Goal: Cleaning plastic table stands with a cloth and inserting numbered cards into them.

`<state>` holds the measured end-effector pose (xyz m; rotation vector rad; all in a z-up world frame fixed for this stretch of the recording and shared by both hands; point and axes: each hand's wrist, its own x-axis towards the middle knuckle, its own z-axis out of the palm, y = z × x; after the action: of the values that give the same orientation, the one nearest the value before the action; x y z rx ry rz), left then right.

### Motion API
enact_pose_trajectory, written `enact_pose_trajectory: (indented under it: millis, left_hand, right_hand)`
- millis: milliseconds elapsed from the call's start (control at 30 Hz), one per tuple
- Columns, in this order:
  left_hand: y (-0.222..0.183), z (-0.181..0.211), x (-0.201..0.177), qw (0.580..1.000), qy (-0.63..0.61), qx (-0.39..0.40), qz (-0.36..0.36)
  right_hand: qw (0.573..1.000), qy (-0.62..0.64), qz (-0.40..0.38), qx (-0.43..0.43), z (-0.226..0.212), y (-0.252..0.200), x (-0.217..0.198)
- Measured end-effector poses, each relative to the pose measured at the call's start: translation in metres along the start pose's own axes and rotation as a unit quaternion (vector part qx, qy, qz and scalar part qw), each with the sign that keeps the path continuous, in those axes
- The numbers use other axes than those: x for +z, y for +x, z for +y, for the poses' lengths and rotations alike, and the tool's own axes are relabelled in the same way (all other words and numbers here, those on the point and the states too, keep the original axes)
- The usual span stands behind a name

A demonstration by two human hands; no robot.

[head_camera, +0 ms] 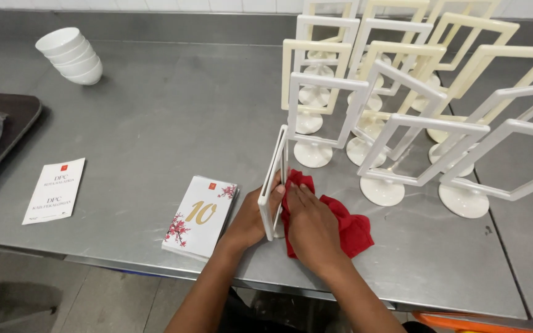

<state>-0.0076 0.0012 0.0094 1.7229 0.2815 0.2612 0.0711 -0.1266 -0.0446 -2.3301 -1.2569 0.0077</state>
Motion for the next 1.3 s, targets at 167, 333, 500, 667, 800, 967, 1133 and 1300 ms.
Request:
enact_pose_trajectory:
  millis: [167, 333, 500, 667, 800, 967, 1133, 1300]
  left_hand:
    - [0.009, -0.015, 0.000, 1.000, -0.001, -0.004, -0.014]
    - [0.012, -0.024, -0.003, 0.999, 0.036, 0.027, 0.019]
    - [0.021, -0.022, -0.016, 0.993, 0.111, 0.017, -0.018]
    - [0.028, -0.016, -0.026, 0.988, 0.141, 0.046, -0.046]
    - [0.011, -0.010, -0.038, 0.993, 0.115, 0.030, 0.010]
    - [-0.058, -0.024, -0.039, 0.991, -0.116, 0.067, 0.030]
    - [-0.074, -0.001, 0.006, 0.994, 0.084, -0.027, 0.061]
    - [-0.052, -0.003, 0.002, 0.988, 0.136, -0.045, 0.060]
  right_hand:
    - [0.985, -0.147, 0.042, -0.086, 0.026, -0.029, 0.031]
    - [0.976, -0.097, -0.016, -0.195, 0.024, -0.055, -0.006]
    - [0.994, 0.097, -0.024, -0.033, 0.038, -0.066, -0.057]
    - [0.984, 0.158, 0.029, 0.081, 0.030, -0.072, -0.097]
    - [0.982, 0.144, 0.046, 0.113, 0.036, -0.079, -0.104]
    - [0.979, 0.106, 0.054, 0.166, 0.030, -0.084, -0.111]
    - [0.944, -0.175, 0.265, -0.095, -0.008, -0.070, -0.098]
    - [0.969, -0.161, 0.159, -0.095, 0.011, -0.041, -0.034]
